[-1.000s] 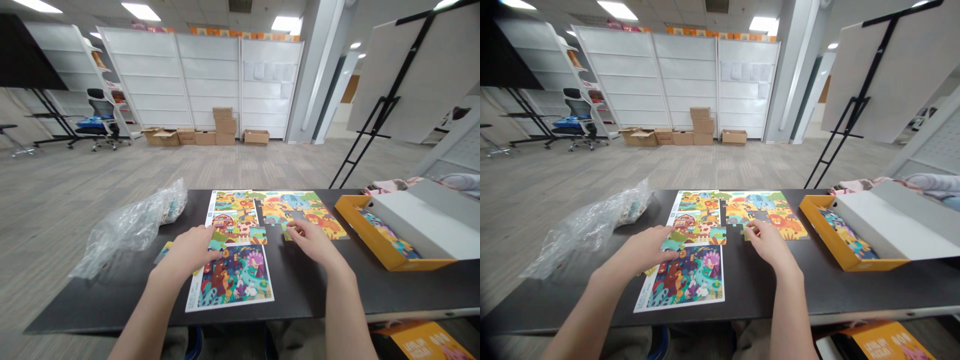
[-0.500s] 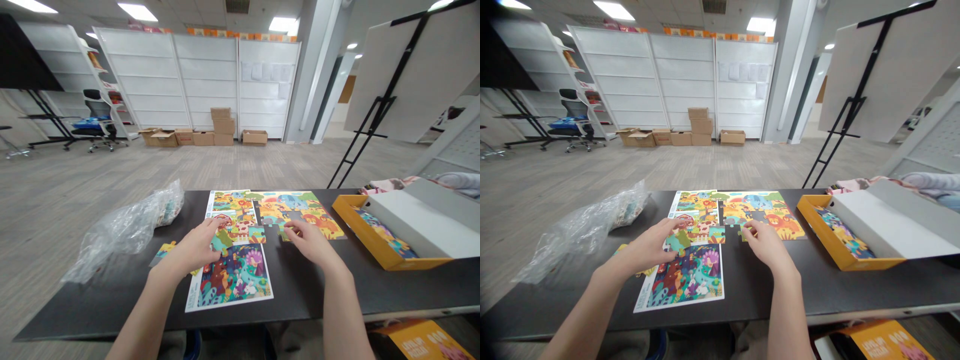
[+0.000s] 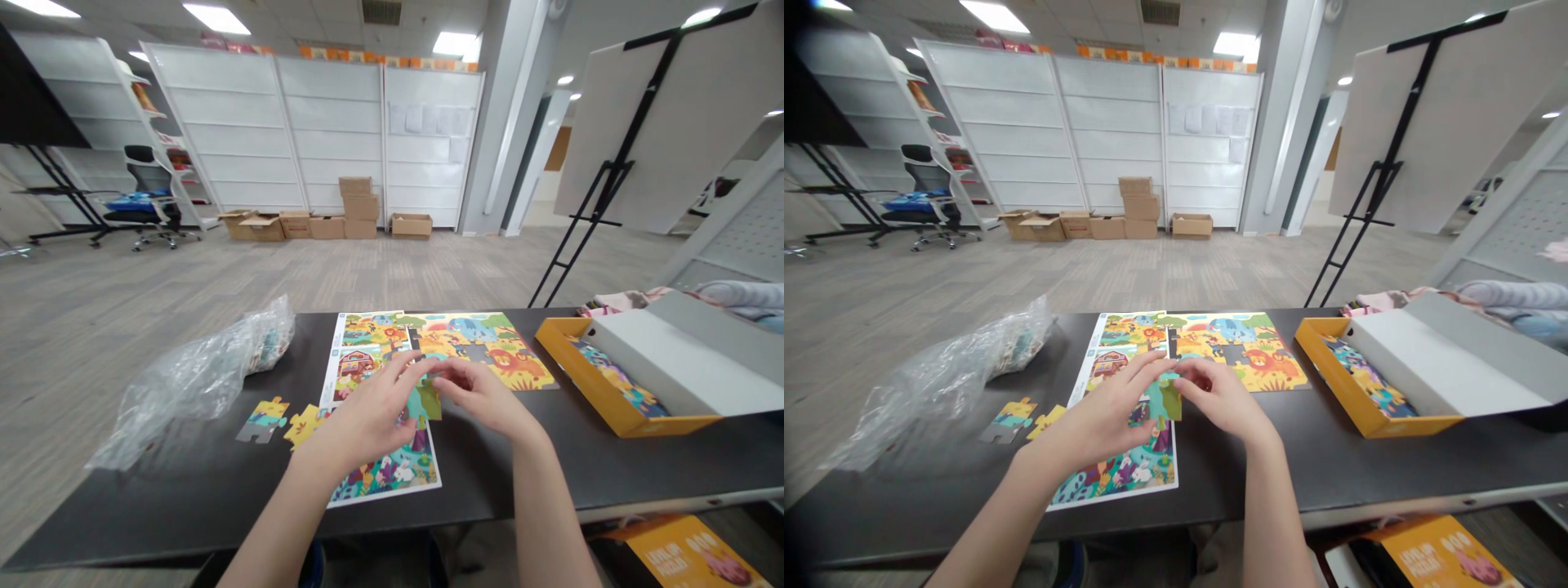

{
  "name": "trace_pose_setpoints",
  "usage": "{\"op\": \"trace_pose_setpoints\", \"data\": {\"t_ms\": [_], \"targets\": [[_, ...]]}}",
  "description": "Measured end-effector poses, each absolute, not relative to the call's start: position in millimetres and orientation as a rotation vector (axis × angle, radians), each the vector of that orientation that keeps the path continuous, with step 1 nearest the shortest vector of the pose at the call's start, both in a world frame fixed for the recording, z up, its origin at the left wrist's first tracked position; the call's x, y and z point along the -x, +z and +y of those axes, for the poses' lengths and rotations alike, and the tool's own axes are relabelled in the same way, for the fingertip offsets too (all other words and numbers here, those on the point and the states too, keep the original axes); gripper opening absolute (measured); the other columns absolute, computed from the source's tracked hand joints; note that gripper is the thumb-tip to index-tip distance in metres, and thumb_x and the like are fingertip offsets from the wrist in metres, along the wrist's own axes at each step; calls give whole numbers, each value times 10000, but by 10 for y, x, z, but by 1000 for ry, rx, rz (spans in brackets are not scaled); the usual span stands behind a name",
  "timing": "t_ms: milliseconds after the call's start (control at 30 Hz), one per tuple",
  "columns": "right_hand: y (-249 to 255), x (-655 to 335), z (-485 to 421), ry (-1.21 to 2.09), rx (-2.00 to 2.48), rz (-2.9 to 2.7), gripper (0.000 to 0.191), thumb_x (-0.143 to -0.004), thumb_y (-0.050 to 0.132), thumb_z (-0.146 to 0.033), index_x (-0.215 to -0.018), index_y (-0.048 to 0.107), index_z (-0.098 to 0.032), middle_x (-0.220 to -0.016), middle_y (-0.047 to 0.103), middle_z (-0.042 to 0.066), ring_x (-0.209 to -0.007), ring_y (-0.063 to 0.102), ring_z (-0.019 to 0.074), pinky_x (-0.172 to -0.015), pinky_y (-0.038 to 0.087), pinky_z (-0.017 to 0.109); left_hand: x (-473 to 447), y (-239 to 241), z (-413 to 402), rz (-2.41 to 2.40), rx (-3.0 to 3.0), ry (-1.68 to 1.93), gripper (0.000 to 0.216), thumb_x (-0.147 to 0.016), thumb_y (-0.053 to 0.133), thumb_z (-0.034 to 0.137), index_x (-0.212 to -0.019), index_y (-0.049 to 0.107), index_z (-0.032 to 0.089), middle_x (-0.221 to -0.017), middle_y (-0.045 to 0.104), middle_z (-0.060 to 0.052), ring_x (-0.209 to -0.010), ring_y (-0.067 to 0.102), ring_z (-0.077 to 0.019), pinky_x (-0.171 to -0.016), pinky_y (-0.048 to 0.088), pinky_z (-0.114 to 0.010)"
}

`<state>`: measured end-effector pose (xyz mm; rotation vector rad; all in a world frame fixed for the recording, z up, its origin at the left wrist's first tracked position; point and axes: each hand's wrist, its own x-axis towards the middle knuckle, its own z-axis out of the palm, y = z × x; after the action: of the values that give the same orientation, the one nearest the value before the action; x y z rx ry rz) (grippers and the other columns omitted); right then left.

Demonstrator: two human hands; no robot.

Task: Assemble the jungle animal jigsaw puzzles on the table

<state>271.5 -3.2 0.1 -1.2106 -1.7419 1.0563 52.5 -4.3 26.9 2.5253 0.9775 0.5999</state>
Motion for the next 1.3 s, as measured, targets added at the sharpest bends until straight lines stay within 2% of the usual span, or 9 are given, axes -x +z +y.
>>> {"op": "trace_pose_setpoints", "data": {"t_ms": [167, 233, 400, 500, 600, 800, 933, 1033, 1300], "targets": [[-17, -2756, -21, 1186, 1201, -1566, 289, -833, 676, -464, -938, 633, -198, -714, 638, -17, -586, 587, 129, -577, 492, 271, -555, 227, 13, 931, -2426, 739, 771, -752, 595, 52, -1461, 411, 295, -1593, 339, -97, -1466, 344, -314, -1176, 370, -498], [4, -2764, -18, 1202, 1204, -1463, 326, -801, 708, -488, -915, 606, -201, -689, 640, -19, -584, 613, 138, -564, 496, 269, -539, 176, 75, 930, -2310, 867, 683, -787, 579, 74, -1425, 445, 275, -1558, 393, -104, -1450, 373, -295, -1166, 388, -492], [36, -2741, -2, 1224, 1187, -1278, 393, -731, 774, -499, -854, 532, -215, -756, 686, 3, -720, 711, 179, -662, 553, 290, -561, 64, 214, 949, -1741, 933, 440, -824, 657, 246, -1244, 538, 194, -1147, 676, -104, -1012, 701, -219, -857, 604, -369], [29, -2713, 7, 1241, 1200, -1278, 419, -710, 779, -514, -840, 507, -223, -746, 688, 2, -736, 725, 197, -659, 561, 301, -620, 30, 267, 952, -1619, 970, 418, -781, 724, 290, -1158, 579, 184, -888, 695, -29, -820, 719, -182, -775, 604, -331], [11, -2706, 20, 1218, 1221, -1314, 408, -732, 751, -521, -863, 501, -226, -744, 686, 2, -731, 728, 204, -628, 555, 296, -672, 19, 329, 936, -1576, 1042, 340, -793, 718, 318, -1084, 613, 177, -763, 678, 2, -766, 720, -180, -762, 593, -323], [-69, -2764, 87, 676, 1339, -1436, 311, -837, 658, -462, -1017, 603, -214, -1079, 685, 87, -848, 689, 199, -684, 549, 307, -712, 48, 458, 1042, -1565, 1178, 350, -804, 698, 272, -1128, 613, 172, -762, 700, -11, -747, 722, -187, -758, 591, -329], [-123, -2797, 120, 650, 1337, -1466, 354, -866, 632, -438, -1145, 621, -219, -1171, 664, 106, -929, 674, 208, -734, 554, 317, -758, 67, 465, 1047, -1651, 1098, 273, -832, 638, 223, -1097, 669, 168, -804, 719, -37, -777, 720, -191, -767, 593, -335], [-161, -2813, 139, 703, 1363, -1444, 390, -854, 637, -420, -1181, 615, -208, -1041, 682, 86, -874, 680, 200, -725, 547, 313, -822, 23, 444, 1013, -1714, 1042, 295, -850, 616, 212, -1134, 688, 174, -850, 730, -47, -801, 717, -190, -784, 592, -345], [-287, -2890, 215, 817, 1375, -1492, 265, -804, 629, -390, -964, 638, -179, -700, 651, 9, -637, 622, 169, -614, 483, 287, -832, -305, 528, 1044, -1845, 933, 366, -846, 627, 192, -1209, 660, 157, -1037, 748, -112, -880, 735, -221, -835, 595, -374]]}}
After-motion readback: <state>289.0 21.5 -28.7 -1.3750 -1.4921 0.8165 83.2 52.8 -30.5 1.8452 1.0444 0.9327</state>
